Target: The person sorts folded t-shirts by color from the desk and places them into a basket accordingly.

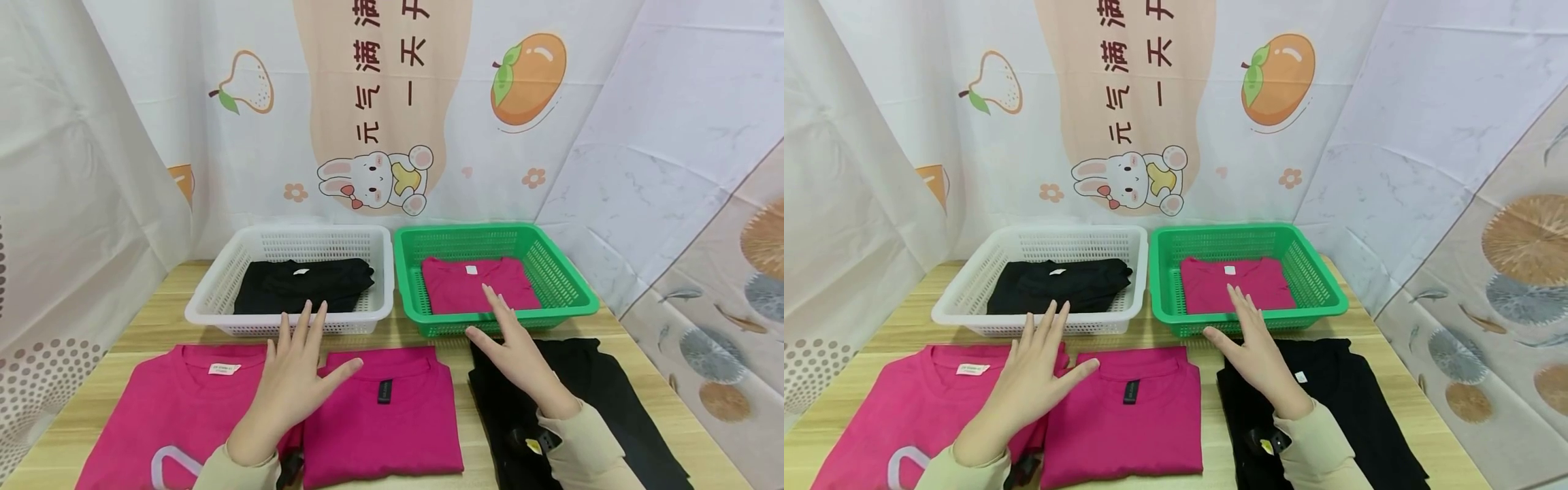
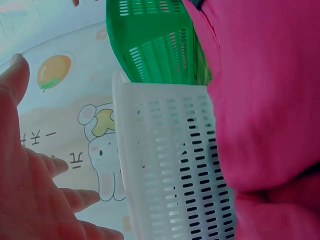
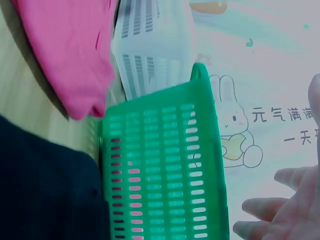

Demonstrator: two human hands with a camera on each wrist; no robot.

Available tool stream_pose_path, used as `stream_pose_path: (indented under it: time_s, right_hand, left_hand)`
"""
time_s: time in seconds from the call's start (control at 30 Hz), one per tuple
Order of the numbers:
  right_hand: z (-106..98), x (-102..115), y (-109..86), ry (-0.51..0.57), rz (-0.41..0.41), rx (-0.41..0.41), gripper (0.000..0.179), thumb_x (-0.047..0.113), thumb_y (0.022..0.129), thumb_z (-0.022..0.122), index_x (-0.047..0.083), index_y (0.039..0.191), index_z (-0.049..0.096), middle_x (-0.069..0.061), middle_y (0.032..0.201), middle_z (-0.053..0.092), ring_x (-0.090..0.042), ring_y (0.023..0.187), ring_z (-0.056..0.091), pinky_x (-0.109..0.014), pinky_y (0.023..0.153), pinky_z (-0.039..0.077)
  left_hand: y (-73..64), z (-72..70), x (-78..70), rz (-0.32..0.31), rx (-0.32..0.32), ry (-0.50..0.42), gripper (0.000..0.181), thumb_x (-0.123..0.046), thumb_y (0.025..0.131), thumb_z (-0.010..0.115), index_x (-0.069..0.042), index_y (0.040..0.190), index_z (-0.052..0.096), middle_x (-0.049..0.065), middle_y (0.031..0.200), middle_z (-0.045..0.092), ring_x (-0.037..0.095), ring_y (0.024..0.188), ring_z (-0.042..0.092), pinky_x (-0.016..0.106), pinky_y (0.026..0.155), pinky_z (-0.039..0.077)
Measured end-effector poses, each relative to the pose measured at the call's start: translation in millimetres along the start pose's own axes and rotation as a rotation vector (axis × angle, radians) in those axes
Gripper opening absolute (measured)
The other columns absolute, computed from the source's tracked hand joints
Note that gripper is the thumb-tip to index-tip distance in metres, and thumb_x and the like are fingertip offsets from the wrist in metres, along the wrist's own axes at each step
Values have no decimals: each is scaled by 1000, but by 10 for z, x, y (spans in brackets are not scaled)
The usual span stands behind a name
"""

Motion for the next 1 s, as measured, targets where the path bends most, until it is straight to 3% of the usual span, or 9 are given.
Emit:
stream_pose_path:
  time_s: [0.23, 0.33, 0.4, 0.47, 0.57, 0.67, 0.8, 0.87, 1.0]
  right_hand:
    - [65, 15, -222, 87, 6, -7, 72, 33, 102, 55, 35, 159, 11, -13, 167, 12, -44, 151, 13, -71, 112, 23]
    - [95, 11, -299, 161, 2, -18, 68, 29, 103, 53, 32, 159, 15, -12, 166, 15, -41, 151, 14, -36, 121, 29]
    - [117, 10, -344, 223, -2, -21, 66, 26, 104, 52, 28, 159, 16, -13, 166, 17, -41, 151, 14, -12, 113, 28]
    - [146, 2, -382, 273, 0, -11, 65, 23, 104, 51, 24, 159, 18, -15, 165, 19, -41, 151, 15, 0, 101, 25]
    - [211, -21, -417, 320, 24, 39, 64, 22, 105, 50, 19, 160, 18, -18, 164, 21, -42, 150, 17, -6, 102, 31]
    - [291, -60, -419, 362, 83, 107, 64, 24, 105, 49, 17, 160, 18, -18, 164, 20, -39, 150, 19, -27, 112, 36]
    - [390, -127, -400, 423, 192, 157, 63, 29, 105, 48, 15, 159, 18, -20, 162, 24, -39, 148, 27, -57, 116, 29]
    - [434, -161, -393, 461, 240, 164, 64, 30, 104, 49, 14, 158, 20, -21, 161, 27, -40, 146, 31, -58, 116, 30]
    - [513, -222, -386, 569, 285, 206, 66, 31, 104, 50, 7, 157, 19, -27, 158, 28, -43, 144, 34, -48, 112, 41]
  left_hand:
    - [-136, 29, -14, -31, 46, -149, 102, -72, 87, 54, -21, 161, 7, 12, 167, 9, 50, 150, 8, 76, 106, 27]
    - [-191, 73, -1, -60, 75, -212, 102, -71, 87, 54, -20, 161, 7, 11, 167, 9, 46, 150, 11, 77, 100, 34]
    - [-221, 108, 11, -82, 99, -264, 100, -69, 88, 56, -22, 161, 6, 10, 167, 10, 44, 150, 15, 76, 98, 37]
    - [-246, 141, 27, -105, 118, -321, 99, -66, 88, 58, -24, 161, 5, 9, 167, 12, 42, 149, 18, 76, 99, 36]
    - [-266, 195, 53, -135, 149, -396, 97, -61, 90, 60, -24, 161, 6, 11, 165, 15, 42, 148, 22, 73, 104, 33]
    - [-284, 255, 81, -157, 180, -448, 98, -58, 90, 62, -21, 161, 6, 13, 164, 19, 41, 148, 23, 72, 108, 30]
    - [-293, 338, 117, -174, 208, -509, 100, -57, 88, 64, -15, 160, 9, 14, 162, 24, 40, 148, 24, 69, 110, 30]
    - [-290, 370, 136, -183, 213, -532, 101, -56, 87, 66, -14, 160, 11, 15, 161, 26, 40, 147, 25, 68, 111, 31]
    - [-283, 423, 173, -208, 217, -546, 100, -54, 85, 69, -14, 159, 15, 18, 157, 32, 41, 145, 27, 67, 110, 33]
Point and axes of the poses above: each hand's wrist, its own y-axis towards the middle knuckle, its own z-axis out of the palm, x = y × z, the point moved 3 cm from there along y, towards the middle knuckle
